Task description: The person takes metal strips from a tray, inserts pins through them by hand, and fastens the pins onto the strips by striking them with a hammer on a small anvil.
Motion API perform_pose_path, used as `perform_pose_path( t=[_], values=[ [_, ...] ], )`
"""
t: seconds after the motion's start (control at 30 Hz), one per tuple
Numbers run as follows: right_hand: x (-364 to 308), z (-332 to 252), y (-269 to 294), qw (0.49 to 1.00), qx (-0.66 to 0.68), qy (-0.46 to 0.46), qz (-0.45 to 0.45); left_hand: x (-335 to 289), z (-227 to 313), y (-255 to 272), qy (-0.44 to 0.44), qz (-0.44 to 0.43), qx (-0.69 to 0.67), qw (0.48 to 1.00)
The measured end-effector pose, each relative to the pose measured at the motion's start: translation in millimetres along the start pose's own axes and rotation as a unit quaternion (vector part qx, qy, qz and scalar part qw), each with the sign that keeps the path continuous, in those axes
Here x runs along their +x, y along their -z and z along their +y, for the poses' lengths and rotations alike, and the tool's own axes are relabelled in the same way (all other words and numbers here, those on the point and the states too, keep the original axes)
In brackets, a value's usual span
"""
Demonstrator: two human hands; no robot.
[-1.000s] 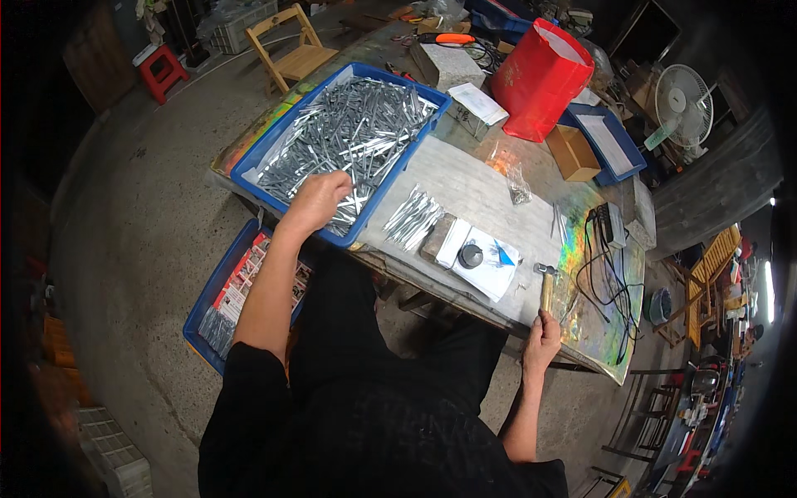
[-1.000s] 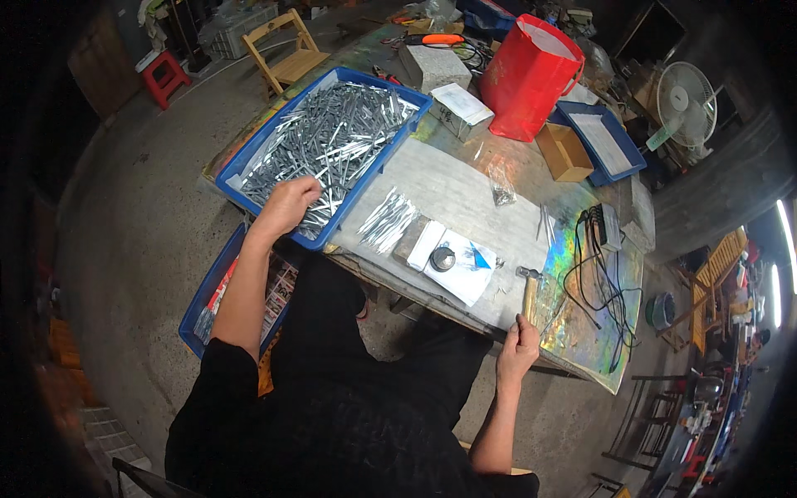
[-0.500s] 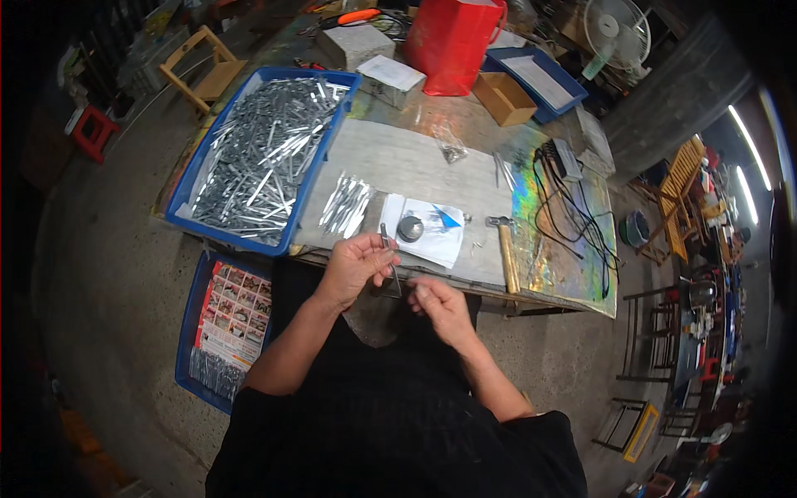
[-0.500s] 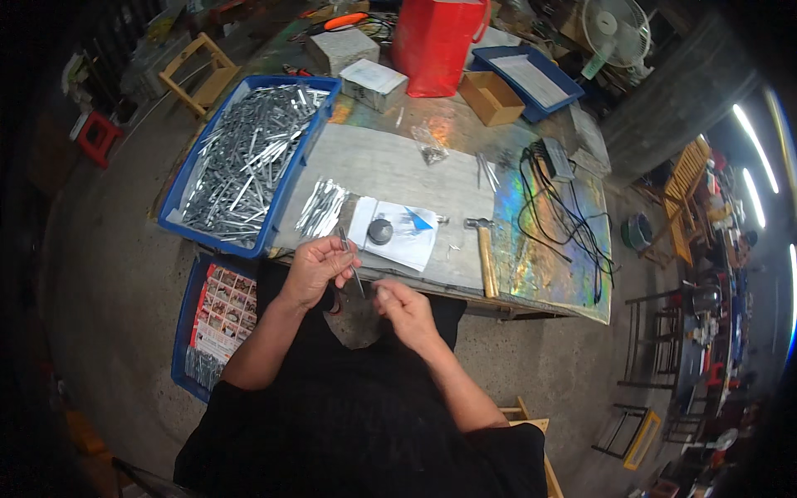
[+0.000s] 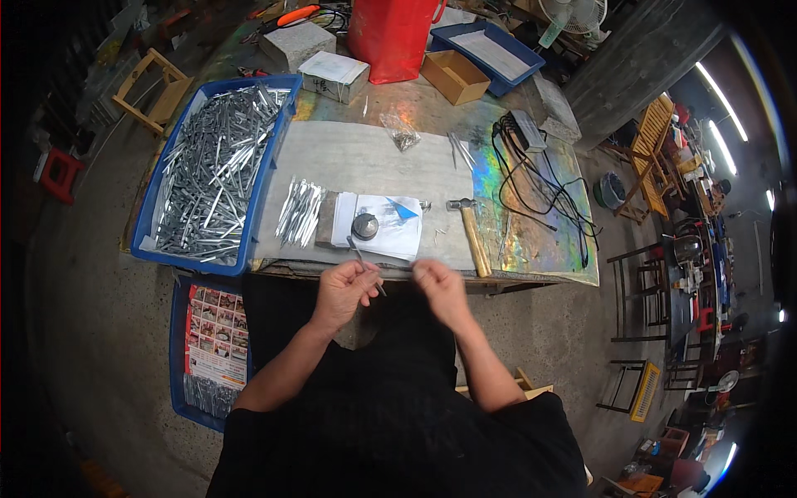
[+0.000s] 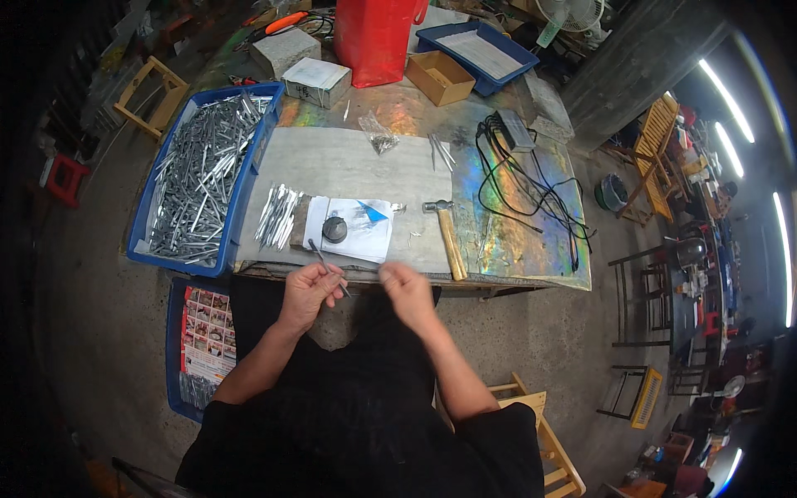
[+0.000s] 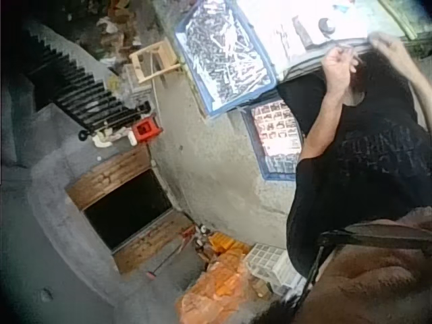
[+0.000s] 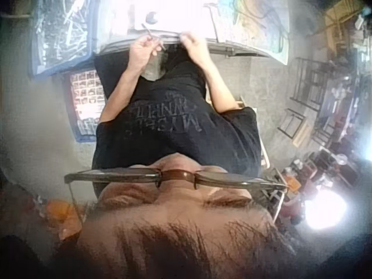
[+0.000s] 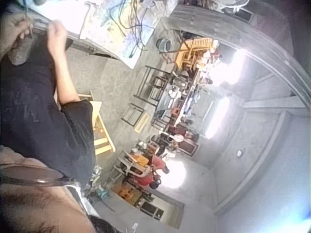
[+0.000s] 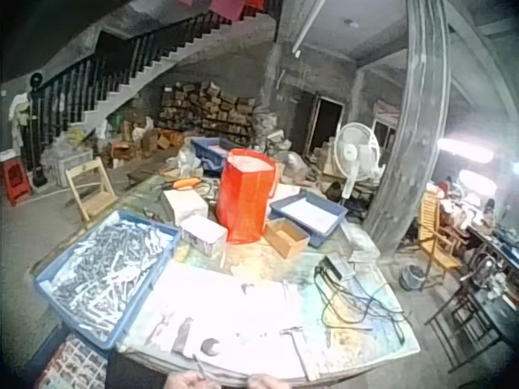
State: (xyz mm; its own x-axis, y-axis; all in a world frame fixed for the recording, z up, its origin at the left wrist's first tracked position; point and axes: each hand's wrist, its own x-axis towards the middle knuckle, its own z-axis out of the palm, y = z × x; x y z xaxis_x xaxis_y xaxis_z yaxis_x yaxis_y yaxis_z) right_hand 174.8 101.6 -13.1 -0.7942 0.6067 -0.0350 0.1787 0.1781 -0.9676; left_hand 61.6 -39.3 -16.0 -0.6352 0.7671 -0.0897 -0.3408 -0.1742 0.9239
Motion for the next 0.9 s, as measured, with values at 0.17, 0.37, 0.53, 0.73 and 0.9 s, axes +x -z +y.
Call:
perform_pose_path(
  t=[0.17,0.37,0.53,0.73,0.9],
  values=[
    [57.0,12.1,46.0,0.959,-0.24,0.113,0.097,2.1,1.7,0.6,-0.002,-0.013,0.004,1.0],
    [89.0,38.4,47.8,0.895,-0.433,0.098,0.043,0.1,-2.3,-1.7,0.013,-0.028,0.011,0.999],
    [89.1,30.1,44.5,0.861,-0.499,0.092,0.001,0.6,-5.6,2.3,0.02,-0.029,0.011,0.999],
    [78.9,28.6,51.2,0.921,-0.355,0.136,0.079,-0.4,-9.3,2.3,0.035,-0.02,0.009,0.999],
    [63.2,29.0,56.5,0.979,-0.185,0.047,0.074,-1.9,-5.8,-1.6,0.07,-0.038,-0.011,0.997]
  ],
)
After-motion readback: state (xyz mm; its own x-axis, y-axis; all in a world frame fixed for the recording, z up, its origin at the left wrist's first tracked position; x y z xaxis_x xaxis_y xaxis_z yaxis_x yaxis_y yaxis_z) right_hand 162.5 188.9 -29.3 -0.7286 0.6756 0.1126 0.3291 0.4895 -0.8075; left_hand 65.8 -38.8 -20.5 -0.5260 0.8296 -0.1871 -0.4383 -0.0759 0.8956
